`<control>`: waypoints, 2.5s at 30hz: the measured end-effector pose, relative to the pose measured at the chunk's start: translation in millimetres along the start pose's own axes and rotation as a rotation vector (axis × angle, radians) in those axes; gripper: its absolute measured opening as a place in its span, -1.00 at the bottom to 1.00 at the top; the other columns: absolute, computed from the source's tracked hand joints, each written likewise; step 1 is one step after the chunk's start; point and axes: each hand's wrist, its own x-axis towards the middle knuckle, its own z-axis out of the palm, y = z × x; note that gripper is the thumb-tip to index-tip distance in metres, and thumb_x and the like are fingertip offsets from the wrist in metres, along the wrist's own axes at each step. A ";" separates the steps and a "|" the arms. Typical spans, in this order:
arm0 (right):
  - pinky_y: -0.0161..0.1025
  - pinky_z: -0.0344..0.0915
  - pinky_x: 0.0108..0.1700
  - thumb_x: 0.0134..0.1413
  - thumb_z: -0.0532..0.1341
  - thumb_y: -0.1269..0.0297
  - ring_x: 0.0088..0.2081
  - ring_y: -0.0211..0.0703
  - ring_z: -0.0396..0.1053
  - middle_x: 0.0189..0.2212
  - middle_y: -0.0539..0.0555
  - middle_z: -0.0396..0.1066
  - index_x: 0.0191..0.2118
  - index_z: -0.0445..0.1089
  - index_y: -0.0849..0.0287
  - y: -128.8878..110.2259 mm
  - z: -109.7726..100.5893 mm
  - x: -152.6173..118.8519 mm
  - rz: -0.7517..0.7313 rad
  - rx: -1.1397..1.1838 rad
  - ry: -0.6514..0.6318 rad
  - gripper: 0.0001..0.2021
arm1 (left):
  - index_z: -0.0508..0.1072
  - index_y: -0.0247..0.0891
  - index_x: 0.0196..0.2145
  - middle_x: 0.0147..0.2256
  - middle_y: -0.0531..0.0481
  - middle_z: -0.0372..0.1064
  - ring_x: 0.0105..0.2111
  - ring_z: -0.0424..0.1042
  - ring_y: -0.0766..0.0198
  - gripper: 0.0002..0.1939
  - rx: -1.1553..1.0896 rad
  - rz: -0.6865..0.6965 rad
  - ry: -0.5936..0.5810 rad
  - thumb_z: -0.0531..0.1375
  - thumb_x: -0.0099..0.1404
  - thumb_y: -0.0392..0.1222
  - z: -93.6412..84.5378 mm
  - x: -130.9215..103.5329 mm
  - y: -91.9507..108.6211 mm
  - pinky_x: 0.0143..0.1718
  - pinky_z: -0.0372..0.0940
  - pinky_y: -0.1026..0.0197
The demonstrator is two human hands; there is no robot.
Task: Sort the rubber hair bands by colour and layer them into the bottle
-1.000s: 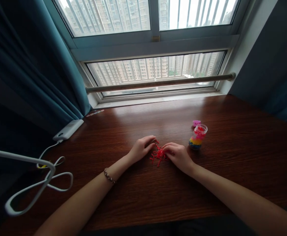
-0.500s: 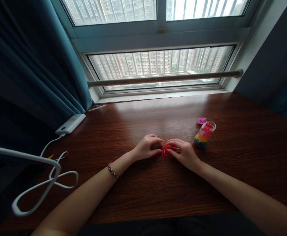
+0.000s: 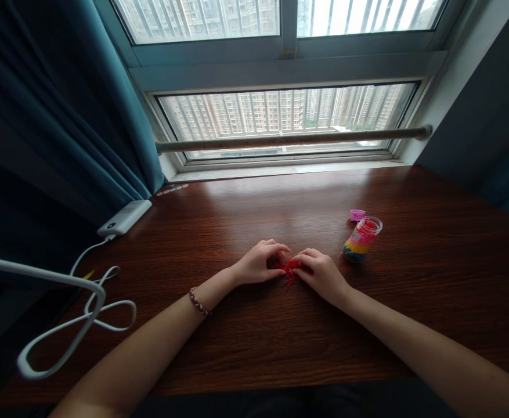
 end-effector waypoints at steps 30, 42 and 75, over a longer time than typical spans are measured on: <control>-0.31 0.29 -0.33 -0.07 0.15 0.49 -0.40 -0.23 0.37 -0.44 0.01 0.43 -0.38 0.42 0.14 -3.2 -6.2 1.9 0.071 0.158 0.218 -0.85 | 0.37 -0.23 -0.14 -0.25 -0.10 0.36 -0.19 0.29 0.19 -0.69 0.142 0.038 0.158 0.16 0.16 -0.08 7.8 -0.2 2.1 -0.12 0.20 0.12; -0.30 0.32 -0.28 0.00 0.16 0.42 -0.35 -0.22 0.38 -0.39 0.03 0.43 -0.33 0.42 0.12 -5.5 -2.7 0.1 -0.026 0.202 0.200 -0.88 | 0.43 -0.27 -0.26 -0.31 -0.09 0.43 -0.22 0.35 0.21 -0.79 0.037 0.060 0.235 0.09 0.23 -0.13 14.0 -0.1 15.3 -0.11 0.23 0.11; -0.26 0.37 -0.25 0.02 0.18 0.32 -0.31 -0.19 0.38 -0.32 0.08 0.40 -0.20 0.38 0.12 -9.1 -4.1 -2.0 -0.017 0.298 0.250 -0.83 | 0.44 -0.38 -0.45 -0.43 -0.04 0.45 -0.42 0.43 0.28 -0.79 -0.828 -0.437 0.378 0.30 -0.02 -0.17 21.4 4.9 29.4 -0.31 0.34 0.24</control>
